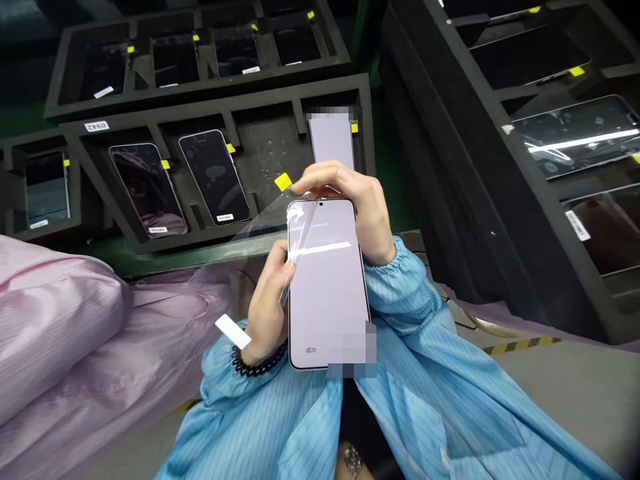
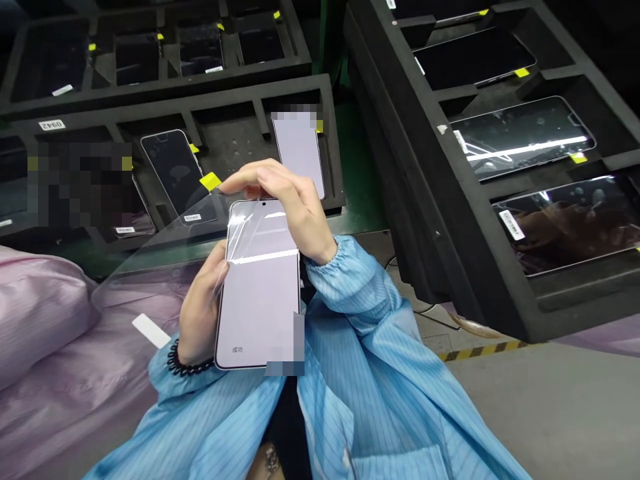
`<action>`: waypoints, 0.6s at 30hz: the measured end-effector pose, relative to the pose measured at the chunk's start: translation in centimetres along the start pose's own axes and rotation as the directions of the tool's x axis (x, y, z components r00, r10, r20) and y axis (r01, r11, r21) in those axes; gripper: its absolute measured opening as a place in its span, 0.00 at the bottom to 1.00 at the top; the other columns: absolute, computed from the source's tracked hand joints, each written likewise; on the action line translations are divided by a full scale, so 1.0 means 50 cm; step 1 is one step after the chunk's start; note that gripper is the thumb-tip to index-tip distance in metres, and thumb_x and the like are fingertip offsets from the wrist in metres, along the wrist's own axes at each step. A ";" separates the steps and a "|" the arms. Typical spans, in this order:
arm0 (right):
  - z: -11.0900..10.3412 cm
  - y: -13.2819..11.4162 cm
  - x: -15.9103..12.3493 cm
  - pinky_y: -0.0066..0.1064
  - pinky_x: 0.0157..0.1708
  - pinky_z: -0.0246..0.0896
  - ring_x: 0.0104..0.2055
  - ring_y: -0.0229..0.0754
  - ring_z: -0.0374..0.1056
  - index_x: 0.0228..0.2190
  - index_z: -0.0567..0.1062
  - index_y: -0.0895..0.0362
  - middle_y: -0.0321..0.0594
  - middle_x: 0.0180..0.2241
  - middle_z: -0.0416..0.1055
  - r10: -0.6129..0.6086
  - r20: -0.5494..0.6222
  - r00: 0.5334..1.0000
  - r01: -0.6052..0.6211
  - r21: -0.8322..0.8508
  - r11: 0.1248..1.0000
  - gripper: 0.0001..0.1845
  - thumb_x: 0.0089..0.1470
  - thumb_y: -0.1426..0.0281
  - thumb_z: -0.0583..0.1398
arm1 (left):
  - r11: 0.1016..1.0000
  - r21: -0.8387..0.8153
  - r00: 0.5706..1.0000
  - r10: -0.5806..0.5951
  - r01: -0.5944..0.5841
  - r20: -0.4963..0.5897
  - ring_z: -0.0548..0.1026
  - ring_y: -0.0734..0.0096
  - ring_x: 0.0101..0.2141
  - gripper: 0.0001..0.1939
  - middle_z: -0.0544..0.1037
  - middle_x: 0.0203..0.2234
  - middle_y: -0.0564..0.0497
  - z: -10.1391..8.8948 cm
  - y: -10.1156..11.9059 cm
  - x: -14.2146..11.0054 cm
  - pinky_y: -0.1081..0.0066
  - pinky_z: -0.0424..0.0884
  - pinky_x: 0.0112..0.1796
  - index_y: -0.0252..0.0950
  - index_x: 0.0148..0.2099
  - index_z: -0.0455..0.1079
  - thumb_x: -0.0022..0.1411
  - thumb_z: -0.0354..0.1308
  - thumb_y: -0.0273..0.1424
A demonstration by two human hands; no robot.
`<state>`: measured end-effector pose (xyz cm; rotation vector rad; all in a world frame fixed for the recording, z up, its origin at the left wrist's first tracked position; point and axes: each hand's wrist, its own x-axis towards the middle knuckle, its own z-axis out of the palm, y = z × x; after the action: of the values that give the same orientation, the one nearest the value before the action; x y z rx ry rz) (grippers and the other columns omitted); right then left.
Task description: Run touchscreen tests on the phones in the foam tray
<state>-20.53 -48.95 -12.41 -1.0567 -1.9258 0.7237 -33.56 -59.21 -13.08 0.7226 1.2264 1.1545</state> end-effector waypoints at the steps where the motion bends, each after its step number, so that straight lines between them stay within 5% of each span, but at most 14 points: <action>1: 0.001 0.001 0.001 0.32 0.39 0.68 0.38 0.37 0.71 0.42 0.81 0.53 0.37 0.42 0.77 -0.005 0.003 1.000 0.005 -0.007 1.000 0.15 0.69 0.66 0.54 | 1.000 -0.012 1.000 -0.005 0.005 -0.001 0.75 0.67 0.36 0.16 0.77 0.40 0.49 0.000 0.000 0.000 0.70 0.71 0.34 0.37 0.47 0.70 0.63 0.56 0.42; 8: 0.007 0.000 0.005 0.31 0.38 0.68 0.38 0.36 0.71 0.40 0.81 0.55 0.37 0.41 0.78 0.047 0.019 0.999 -0.049 0.103 0.994 0.25 0.72 0.63 0.46 | 0.994 -0.093 0.998 -0.053 0.056 0.037 0.77 0.63 0.37 0.19 0.78 0.41 0.47 0.001 -0.002 -0.004 0.66 0.73 0.35 0.38 0.52 0.68 0.63 0.55 0.42; 18: 0.003 -0.001 0.000 0.32 0.39 0.70 0.39 0.37 0.72 0.39 0.81 0.56 0.39 0.41 0.78 0.018 0.006 1.000 -0.018 0.085 0.996 0.18 0.69 0.73 0.51 | 0.998 -0.067 0.999 -0.020 0.023 0.047 0.77 0.63 0.34 0.18 0.77 0.39 0.48 0.000 -0.005 -0.003 0.64 0.72 0.33 0.39 0.49 0.68 0.63 0.57 0.44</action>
<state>-20.69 -49.00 -12.46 -1.0218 -1.8755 0.8116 -33.47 -59.42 -13.26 0.6802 1.1492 1.1498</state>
